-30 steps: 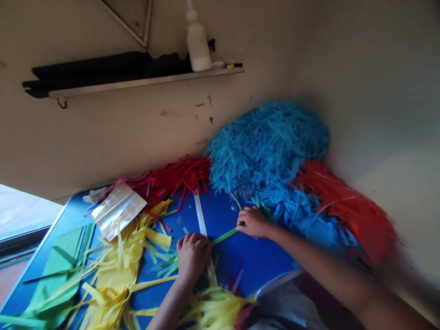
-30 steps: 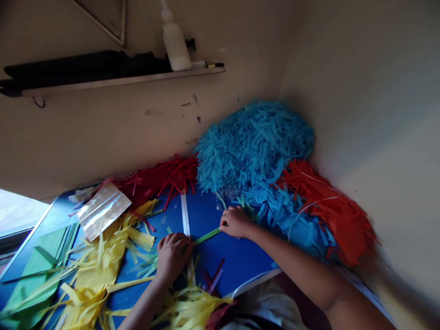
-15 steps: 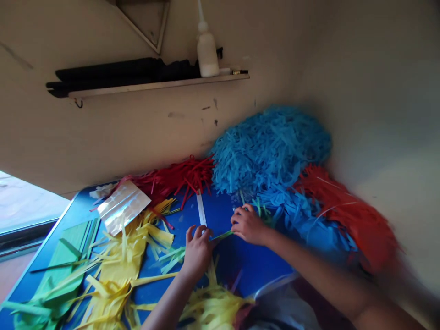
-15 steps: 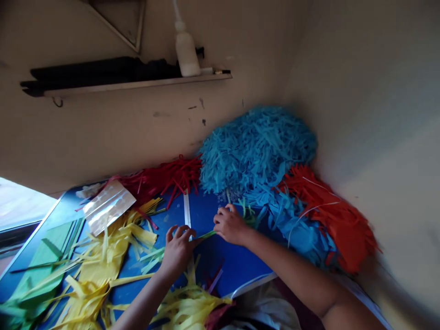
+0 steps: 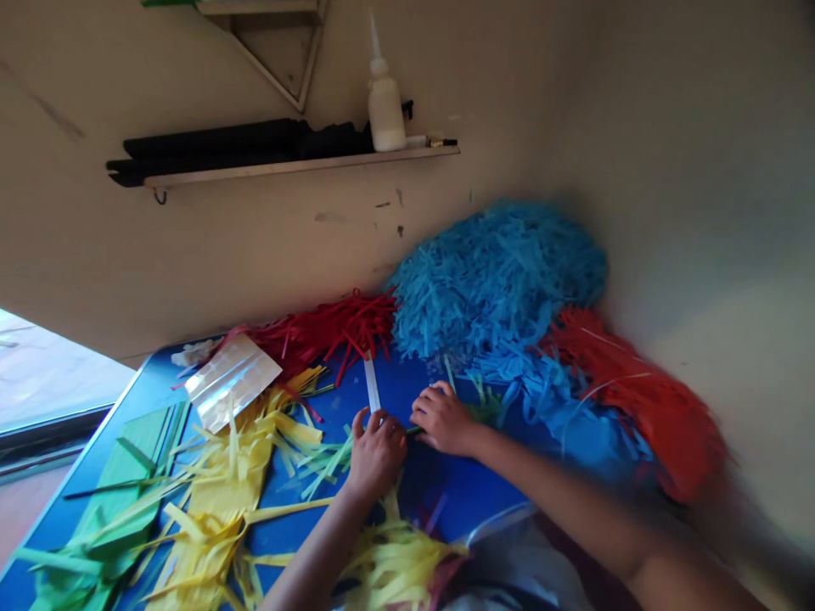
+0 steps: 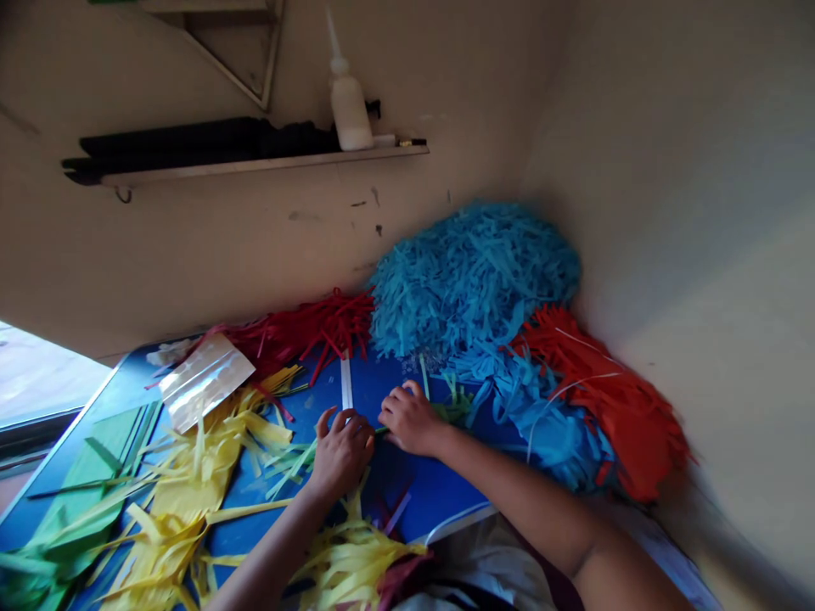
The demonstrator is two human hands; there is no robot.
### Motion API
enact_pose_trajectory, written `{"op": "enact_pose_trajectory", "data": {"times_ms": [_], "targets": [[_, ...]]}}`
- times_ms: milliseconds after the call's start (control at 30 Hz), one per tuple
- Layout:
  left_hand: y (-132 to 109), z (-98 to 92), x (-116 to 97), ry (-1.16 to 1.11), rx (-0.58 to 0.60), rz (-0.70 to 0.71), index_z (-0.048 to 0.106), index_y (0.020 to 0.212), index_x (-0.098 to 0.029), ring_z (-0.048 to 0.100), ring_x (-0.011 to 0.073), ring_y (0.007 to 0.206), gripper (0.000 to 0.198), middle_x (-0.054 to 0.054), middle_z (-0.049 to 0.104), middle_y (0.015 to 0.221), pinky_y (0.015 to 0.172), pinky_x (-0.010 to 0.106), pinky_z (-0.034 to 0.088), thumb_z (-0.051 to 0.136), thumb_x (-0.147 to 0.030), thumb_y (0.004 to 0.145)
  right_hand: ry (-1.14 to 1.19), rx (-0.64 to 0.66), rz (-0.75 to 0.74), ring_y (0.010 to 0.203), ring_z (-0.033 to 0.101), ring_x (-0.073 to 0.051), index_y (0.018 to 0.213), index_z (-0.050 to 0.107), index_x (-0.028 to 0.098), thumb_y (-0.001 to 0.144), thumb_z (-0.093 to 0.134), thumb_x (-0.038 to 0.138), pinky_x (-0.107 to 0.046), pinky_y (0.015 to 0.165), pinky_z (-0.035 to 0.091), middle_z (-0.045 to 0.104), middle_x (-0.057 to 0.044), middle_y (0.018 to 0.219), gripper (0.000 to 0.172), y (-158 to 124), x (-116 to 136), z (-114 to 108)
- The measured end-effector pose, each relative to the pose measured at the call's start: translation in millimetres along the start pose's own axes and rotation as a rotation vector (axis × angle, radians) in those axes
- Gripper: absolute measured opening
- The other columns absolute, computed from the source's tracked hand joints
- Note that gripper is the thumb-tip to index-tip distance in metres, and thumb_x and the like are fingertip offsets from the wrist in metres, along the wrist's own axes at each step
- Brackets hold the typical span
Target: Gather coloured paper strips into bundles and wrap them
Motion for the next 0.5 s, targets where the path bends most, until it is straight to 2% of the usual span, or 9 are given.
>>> {"op": "enact_pose_trajectory", "data": {"times_ms": [100,167,300,400,500], "targets": [[-4.3,1.2,0.9,0.0,-0.015,-0.008,0.069,0.081,-0.024,0.06,0.0238,0.105,0.018,0.001,0.074,0.09,0.106,0.049,0.026,0.055,-0.019,0.091,-0.07,-0.061,-0.029,0.101,0.049,-0.022,0.086,0.066,0.019,0.096,0.053,0.019,-0.045,0.099,0.024,0.067,-0.004,0.091,0.016,-3.7,10.4,1.2],[-9.4,1.5,2.6,-0.004,-0.012,-0.008,0.07,0.083,-0.026,0.06,0.0235,0.105,0.019,0.0,0.074,0.091,0.106,0.049,0.026,0.055,-0.017,0.092,-0.067,-0.088,-0.038,0.098,0.05,-0.02,0.082,0.066,0.019,0.098,0.05,0.016,-0.043,0.097,0.025,0.067,-0.002,0.085,0.022,-11.0,7.2,1.6],[-22.6,0.5,15.5,-0.033,0.007,-0.032,0.072,0.086,-0.03,0.06,0.0237,0.104,0.021,-0.001,0.074,0.092,0.103,0.048,0.027,0.058,-0.015,0.089,0.029,-0.118,0.004,0.099,0.051,-0.02,0.083,0.069,0.024,0.097,0.056,0.023,-0.042,0.093,0.026,0.07,0.001,0.088,0.019,-28.9,-19.9,0.6],[-30.6,0.8,31.6,-0.07,0.018,-0.083,0.074,0.083,-0.032,0.06,0.0249,0.1,0.018,0.0,0.074,0.091,0.096,0.046,0.032,0.061,-0.022,0.089,0.184,-0.07,0.141,0.1,0.053,-0.02,0.078,0.073,0.027,0.087,0.071,0.029,-0.041,0.091,0.027,0.072,0.002,0.091,0.01,-34.3,-48.0,9.0],[-34.4,4.4,44.8,-0.109,0.035,-0.148,0.076,0.082,-0.031,0.06,0.0236,0.093,0.017,0.002,0.073,0.09,0.087,0.042,0.037,0.06,-0.03,0.09,0.274,-0.031,0.262,0.097,0.055,-0.02,0.073,0.075,0.026,0.079,0.08,0.03,-0.037,0.086,0.031,0.072,0.0,0.089,0.008,-34.9,-64.9,17.5]]}}
Point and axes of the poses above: each hand's wrist, its own y-axis towards the middle knuckle, its own z-axis out of the palm, x = y × z, the point moved 10 cm from there along y, towards the middle knuckle
